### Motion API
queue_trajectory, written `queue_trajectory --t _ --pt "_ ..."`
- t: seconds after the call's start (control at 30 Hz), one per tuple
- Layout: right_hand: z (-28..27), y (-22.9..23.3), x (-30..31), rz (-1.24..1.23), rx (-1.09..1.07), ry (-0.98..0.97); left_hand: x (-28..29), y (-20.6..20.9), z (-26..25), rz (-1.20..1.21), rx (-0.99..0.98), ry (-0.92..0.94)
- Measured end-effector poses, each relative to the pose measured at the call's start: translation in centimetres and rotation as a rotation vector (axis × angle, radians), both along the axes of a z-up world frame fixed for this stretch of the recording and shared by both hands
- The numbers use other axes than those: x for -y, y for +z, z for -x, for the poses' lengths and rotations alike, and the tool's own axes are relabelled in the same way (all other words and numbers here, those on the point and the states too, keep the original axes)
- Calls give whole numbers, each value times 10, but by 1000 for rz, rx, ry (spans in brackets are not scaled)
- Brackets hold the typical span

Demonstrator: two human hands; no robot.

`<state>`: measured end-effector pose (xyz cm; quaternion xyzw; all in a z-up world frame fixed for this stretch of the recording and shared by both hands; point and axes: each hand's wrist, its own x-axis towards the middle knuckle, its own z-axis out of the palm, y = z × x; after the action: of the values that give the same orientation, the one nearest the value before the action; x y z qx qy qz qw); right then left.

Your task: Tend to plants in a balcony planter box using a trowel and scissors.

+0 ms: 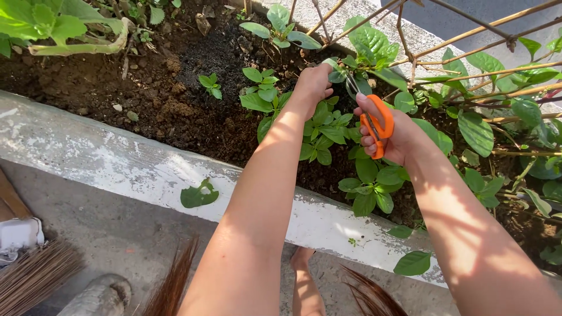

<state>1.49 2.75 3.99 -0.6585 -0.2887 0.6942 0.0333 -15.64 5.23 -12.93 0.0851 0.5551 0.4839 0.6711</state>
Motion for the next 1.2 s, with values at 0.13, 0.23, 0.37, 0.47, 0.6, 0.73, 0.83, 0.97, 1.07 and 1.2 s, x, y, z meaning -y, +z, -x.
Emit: queue_trajectory --t 0.13,0.23,0.37,0.47,0.6,0.73,0.83,0.97,1.07,1.2 --pt "4 18 3 -11 5 23 -1 4 0 4 10 4" --pt "2 15 1 -15 27 30 -1 4 1 1 11 2" --pt "5 8 -3 -36 73 32 -2 0 -2 -2 11 -5" --pt "10 3 -6 -67 79 33 0 1 -2 5 24 -3" --pt "11 -6 -10 -97 49 34 5 5 0 59 5 -32" --pt "6 -16 -11 -106 32 2 5 5 -3 -17 10 -17" --pt "5 -22 -12 -109 22 -4 6 5 -4 23 36 -14" --pt "6 -28 -15 -110 23 18 6 6 -2 6 16 20" --pt "0 -37 -18 -136 24 53 6 7 -2 -4 -6 38" --pt "-5 -30 -9 -227 3 164 15 35 5 -21 -62 72"
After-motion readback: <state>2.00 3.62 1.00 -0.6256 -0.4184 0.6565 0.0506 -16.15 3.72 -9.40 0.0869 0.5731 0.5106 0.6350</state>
